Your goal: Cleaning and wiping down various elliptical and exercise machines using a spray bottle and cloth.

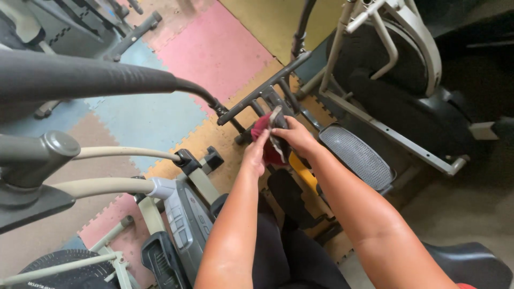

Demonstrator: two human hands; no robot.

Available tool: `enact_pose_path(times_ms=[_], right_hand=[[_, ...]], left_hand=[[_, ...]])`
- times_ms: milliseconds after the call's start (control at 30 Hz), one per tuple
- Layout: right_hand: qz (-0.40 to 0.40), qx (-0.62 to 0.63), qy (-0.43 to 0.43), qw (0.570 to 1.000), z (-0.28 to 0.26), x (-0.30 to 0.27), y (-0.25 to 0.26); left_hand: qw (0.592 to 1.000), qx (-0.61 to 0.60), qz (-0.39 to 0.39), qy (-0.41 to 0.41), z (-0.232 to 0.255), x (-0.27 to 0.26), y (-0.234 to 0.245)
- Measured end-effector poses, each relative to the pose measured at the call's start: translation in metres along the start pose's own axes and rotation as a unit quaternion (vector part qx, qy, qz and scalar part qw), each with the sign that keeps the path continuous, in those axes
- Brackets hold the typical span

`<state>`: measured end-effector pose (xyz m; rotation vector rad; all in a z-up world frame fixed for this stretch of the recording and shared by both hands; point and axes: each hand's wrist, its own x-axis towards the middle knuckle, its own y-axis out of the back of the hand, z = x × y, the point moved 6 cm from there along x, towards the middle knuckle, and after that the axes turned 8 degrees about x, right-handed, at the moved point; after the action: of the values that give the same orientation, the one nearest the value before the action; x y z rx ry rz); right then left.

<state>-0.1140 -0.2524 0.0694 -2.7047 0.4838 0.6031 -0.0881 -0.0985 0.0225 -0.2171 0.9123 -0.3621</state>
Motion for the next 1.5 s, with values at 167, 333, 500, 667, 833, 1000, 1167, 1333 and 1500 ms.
enact_pose_path(times_ms=[167, 333, 500, 667, 833, 1000, 1167, 1333, 1500], right_hand=[[0.066, -0.012, -0.012, 0.998, -0.001, -0.002, 0.035], [0.125, -0.231, 0.061, 0.963, 0.019, 0.031, 0.051], [0.126, -0.403, 0.039, 0.906, 0.04, 0.07, 0.037], [0.117, -0.45, -0.06, 0.883, 0.034, 0.072, 0.02], [0.127, -0.511, -0.07, 0.847, 0.07, 0.081, 0.023], [0.146, -0.474, -0.019, 0.868, 0.025, 0.07, 0.024], [0.142, -0.407, -0.001, 0.902, 0.01, 0.072, 0.031], [0.149, -0.387, 0.001, 0.91, 0.014, 0.071, 0.034], [0.187, -0.116, -0.026, 0.975, 0.097, 0.088, 0.078]], left_hand=[[0.992, 0.014, 0.079, -0.094, 0.062, 0.001, -0.024], [0.892, 0.208, 0.174, -0.362, 0.132, 0.055, -0.031], [0.602, 0.678, 0.106, -0.407, 0.126, 0.097, -0.066], [0.577, 0.695, 0.051, -0.426, 0.12, 0.144, -0.07], [0.539, 0.741, 0.024, -0.399, 0.143, 0.177, -0.142], [0.565, 0.818, 0.027, -0.102, 0.165, 0.212, -0.176], [0.734, 0.666, -0.115, -0.058, 0.137, 0.282, -0.135], [0.684, 0.718, -0.034, -0.128, 0.137, 0.213, -0.137], [0.549, 0.671, 0.005, -0.498, 0.121, 0.09, -0.137]])
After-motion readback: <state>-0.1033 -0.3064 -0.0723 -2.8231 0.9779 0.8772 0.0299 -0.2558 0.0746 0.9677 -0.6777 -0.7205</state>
